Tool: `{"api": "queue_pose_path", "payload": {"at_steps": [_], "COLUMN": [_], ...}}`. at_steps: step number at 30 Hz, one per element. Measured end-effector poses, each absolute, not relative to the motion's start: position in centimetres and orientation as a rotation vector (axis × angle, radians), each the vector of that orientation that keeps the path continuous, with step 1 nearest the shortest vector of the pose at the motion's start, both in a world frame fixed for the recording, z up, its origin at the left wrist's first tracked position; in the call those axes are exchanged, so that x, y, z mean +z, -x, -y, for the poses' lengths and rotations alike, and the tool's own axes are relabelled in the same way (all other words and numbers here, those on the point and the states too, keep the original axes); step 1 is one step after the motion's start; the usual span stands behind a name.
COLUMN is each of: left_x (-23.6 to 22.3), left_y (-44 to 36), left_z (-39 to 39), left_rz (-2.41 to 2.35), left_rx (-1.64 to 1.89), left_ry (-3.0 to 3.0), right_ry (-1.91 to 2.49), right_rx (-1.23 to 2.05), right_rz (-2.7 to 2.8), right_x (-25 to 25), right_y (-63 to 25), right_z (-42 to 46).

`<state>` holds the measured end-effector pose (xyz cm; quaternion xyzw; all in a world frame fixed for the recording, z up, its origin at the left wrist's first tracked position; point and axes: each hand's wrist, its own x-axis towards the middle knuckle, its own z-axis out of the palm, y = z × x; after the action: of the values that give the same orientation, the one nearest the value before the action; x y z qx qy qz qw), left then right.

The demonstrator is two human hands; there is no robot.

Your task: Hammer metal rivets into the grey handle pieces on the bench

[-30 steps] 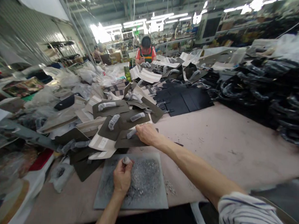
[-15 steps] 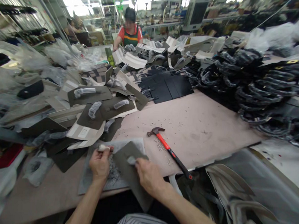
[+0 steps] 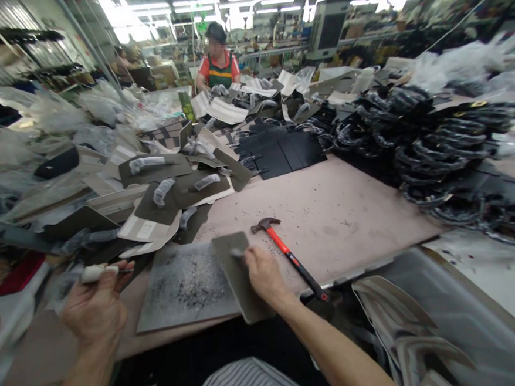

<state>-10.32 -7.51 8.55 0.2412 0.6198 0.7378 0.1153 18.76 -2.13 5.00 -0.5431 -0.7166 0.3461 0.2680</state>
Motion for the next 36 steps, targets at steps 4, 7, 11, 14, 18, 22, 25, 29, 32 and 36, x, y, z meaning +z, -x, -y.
{"api": "queue_pose_path", "payload": {"at_steps": [4,7,11,14,18,22,25,29,32,36], "left_x": [7.9,8.8,9.4,8.5,5.6,2.1,-0.1,-1.8,-2.3,-2.5], "left_y": [9.6,10.0,9.7,7.9,4.0,0.3,-1.3,-1.8,-1.6,-1.3], "left_z": [7.4,7.3,6.4,4.9,2.0,-1.2,-3.0,-3.8,-3.7,-3.5], "left_rz": [-1.825,-1.834,-1.838,-1.835,-1.673,-1.447,-1.371,-1.319,-1.313,-1.314], "left_rx": [2.152,2.159,2.139,2.043,1.761,1.554,1.469,1.369,1.349,1.316], "left_ry": [-0.708,-0.767,-0.829,-0.879,-1.001,-1.037,-1.023,-1.045,-1.087,-1.134], "right_ry": [0.851,0.880,1.225,1.473,1.718,1.790,1.802,1.743,1.635,1.779], "right_rx": [1.706,1.658,1.022,0.798,0.817,0.858,0.916,1.059,1.061,0.558], "right_rz": [2.313,2.058,1.809,1.866,2.068,2.027,2.001,1.892,1.832,1.875], "right_x": [5.1,7.4,8.1,5.3,2.1,2.1,2.6,2.6,2.6,1.7], "right_y": [-16.3,-16.2,-17.6,-17.6,-16.1,-15.1,-15.0,-15.5,-16.9,-21.1], "right_z": [7.8,7.7,3.8,3.0,4.3,4.5,4.1,3.8,3.0,0.3]}}
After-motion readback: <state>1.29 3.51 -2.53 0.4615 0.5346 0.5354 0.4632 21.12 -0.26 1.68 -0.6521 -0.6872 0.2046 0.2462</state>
